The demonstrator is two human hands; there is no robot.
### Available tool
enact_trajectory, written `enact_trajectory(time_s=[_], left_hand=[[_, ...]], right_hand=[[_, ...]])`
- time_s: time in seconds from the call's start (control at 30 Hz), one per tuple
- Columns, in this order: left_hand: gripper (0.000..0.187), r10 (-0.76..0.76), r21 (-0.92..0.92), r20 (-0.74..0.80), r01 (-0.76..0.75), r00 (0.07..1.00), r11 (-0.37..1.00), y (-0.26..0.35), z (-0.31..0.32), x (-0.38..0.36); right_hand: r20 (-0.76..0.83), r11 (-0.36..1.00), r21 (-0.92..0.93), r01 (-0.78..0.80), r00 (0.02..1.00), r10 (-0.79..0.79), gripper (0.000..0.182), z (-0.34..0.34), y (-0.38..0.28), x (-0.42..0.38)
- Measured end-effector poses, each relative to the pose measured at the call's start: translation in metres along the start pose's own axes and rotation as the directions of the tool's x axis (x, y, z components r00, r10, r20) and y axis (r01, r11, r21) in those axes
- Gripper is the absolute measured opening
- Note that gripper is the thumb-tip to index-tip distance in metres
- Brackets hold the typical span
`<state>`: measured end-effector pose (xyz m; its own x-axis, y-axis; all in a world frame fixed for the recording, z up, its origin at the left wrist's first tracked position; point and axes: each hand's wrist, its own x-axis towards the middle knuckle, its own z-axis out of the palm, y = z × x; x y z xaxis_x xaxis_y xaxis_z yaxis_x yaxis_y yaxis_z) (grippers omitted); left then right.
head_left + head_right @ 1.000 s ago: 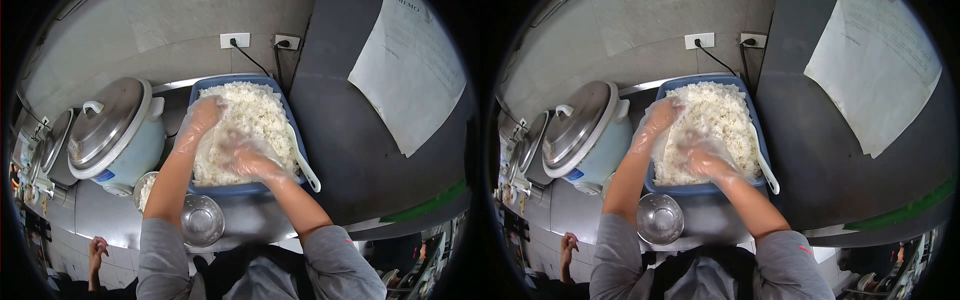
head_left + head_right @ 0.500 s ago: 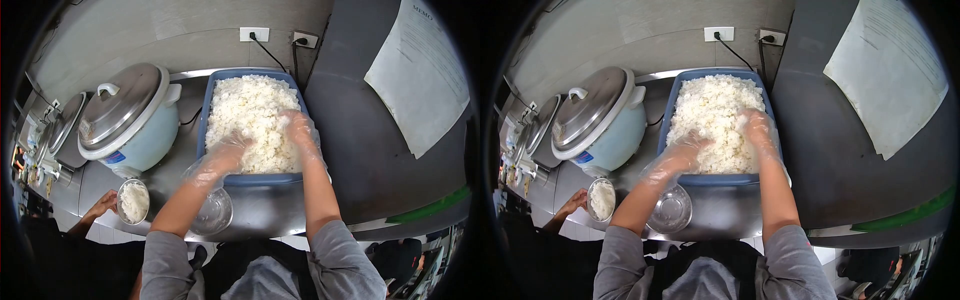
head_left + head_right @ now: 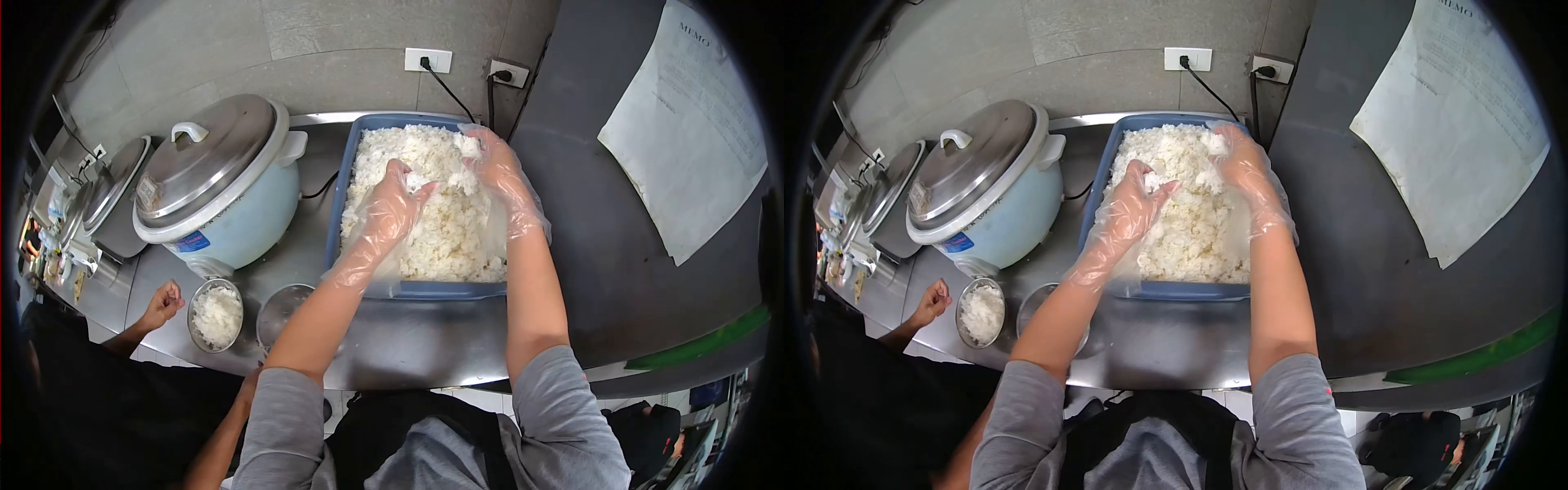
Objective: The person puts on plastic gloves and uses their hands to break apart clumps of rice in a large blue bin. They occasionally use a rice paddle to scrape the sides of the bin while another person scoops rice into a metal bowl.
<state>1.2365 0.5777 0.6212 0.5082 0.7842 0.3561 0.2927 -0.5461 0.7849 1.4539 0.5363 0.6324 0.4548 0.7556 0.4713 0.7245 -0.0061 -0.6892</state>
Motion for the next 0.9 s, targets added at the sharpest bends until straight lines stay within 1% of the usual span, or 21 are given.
enact_trajectory(time_s=[0.07,0.17,0.27,0.3,0.37,0.4,0.47,0.5,0.53,0.57,0.6,0.63,0.67,0.7,0.77,0.8,0.87,0.9], left_hand=[[0.052,0.044,-0.024,-0.072,-0.046,0.996,0.999,0.001,0.01,0.006],[0.053,0.087,-0.183,-0.122,-0.109,0.989,0.977,-0.008,0.029,0.003],[0.053,0.073,-0.151,-0.065,-0.082,0.995,0.985,-0.018,0.043,-0.004],[0.046,0.157,-0.035,-0.145,-0.164,0.977,0.986,-0.03,0.053,-0.01],[0.037,0.065,0.036,-0.101,-0.062,0.993,0.997,-0.018,0.05,-0.021],[0.032,0.011,0.071,-0.086,-0.005,0.996,0.997,-0.015,0.049,-0.026],[0.027,-0.051,-0.071,-0.075,0.046,0.996,0.996,-0.025,0.056,-0.038],[0.026,-0.043,-0.114,-0.058,0.037,0.997,0.993,-0.031,0.06,-0.044],[0.025,-0.036,-0.158,-0.041,0.029,0.999,0.987,-0.038,0.064,-0.05],[0.025,0.01,-0.176,-0.012,-0.012,1.0,0.984,-0.045,0.07,-0.055],[0.025,0.05,-0.09,0.008,-0.049,0.999,0.995,-0.042,0.068,-0.061],[0.026,0.089,-0.004,0.028,-0.089,0.996,0.996,-0.031,0.058,-0.066],[0.026,0.115,0.185,0.052,-0.123,0.992,0.975,-0.015,0.054,-0.075],[0.026,0.136,0.365,0.089,-0.159,0.987,0.917,0.001,0.049,-0.082],[0.026,0.088,0.365,0.154,-0.139,0.984,0.921,0.012,0.058,-0.1],[0.026,0.075,0.364,0.187,-0.14,0.979,0.921,0.017,0.066,-0.106],[0.028,0.202,0.56,0.042,-0.19,0.979,0.806,0.011,0.094,-0.122],[0.028,0.223,0.564,0.032,-0.202,0.974,0.801,0.012,0.098,-0.125]], right_hand=[[0.071,0.976,-0.177,-0.127,0.987,0.141,0.04,-0.016,-0.03,0.004],[-0.076,0.968,-0.216,-0.126,0.991,0.112,0.032,-0.008,-0.029,0.016],[0.151,0.942,-0.259,-0.212,0.955,0.257,0.044,-0.009,-0.021,0.045],[0.214,0.919,-0.273,-0.284,0.914,0.346,0.046,-0.01,-0.03,0.05],[0.35,0.961,-0.275,-0.023,0.929,0.122,0.041,0.0,0.004,0.076],[0.42,0.96,-0.257,0.113,0.908,0.005,0.038,0.004,0.019,0.091],[0.51,0.964,-0.043,0.263,0.835,-0.205,0.024,0.007,0.033,0.101],[0.493,0.922,-0.105,0.373,0.825,-0.277,0.02,0.008,0.048,0.114],[0.474,0.865,-0.166,0.473,0.808,-0.351,0.022,0.016,0.045,0.118],[0.427,0.924,-0.204,0.322,0.879,-0.212,0.024,0.023,0.043,0.12],[0.376,0.958,-0.24,0.159,0.925,-0.059,0.027,0.019,0.023,0.114],[0.317,0.962,-0.274,-0.015,0.943,0.105,0.03,0.017,0.009,0.108],[0.405,0.969,-0.239,0.066,0.913,0.038,0.03,0.019,0.009,0.106],[0.483,0.97,-0.199,0.138,0.875,-0.026,0.031,0.017,0.014,0.106],[0.54,0.978,-0.205,0.039,0.838,0.08,0.035,0.01,-0.006,0.085],[0.513,0.981,-0.194,0.006,0.853,0.096,0.035,0.006,-0.025,0.072],[0.454,0.984,-0.17,-0.052,0.882,0.125,0.036,-0.004,-0.051,0.057],[0.446,0.988,-0.149,-0.041,0.889,0.104,0.035,-0.005,-0.048,0.058]])
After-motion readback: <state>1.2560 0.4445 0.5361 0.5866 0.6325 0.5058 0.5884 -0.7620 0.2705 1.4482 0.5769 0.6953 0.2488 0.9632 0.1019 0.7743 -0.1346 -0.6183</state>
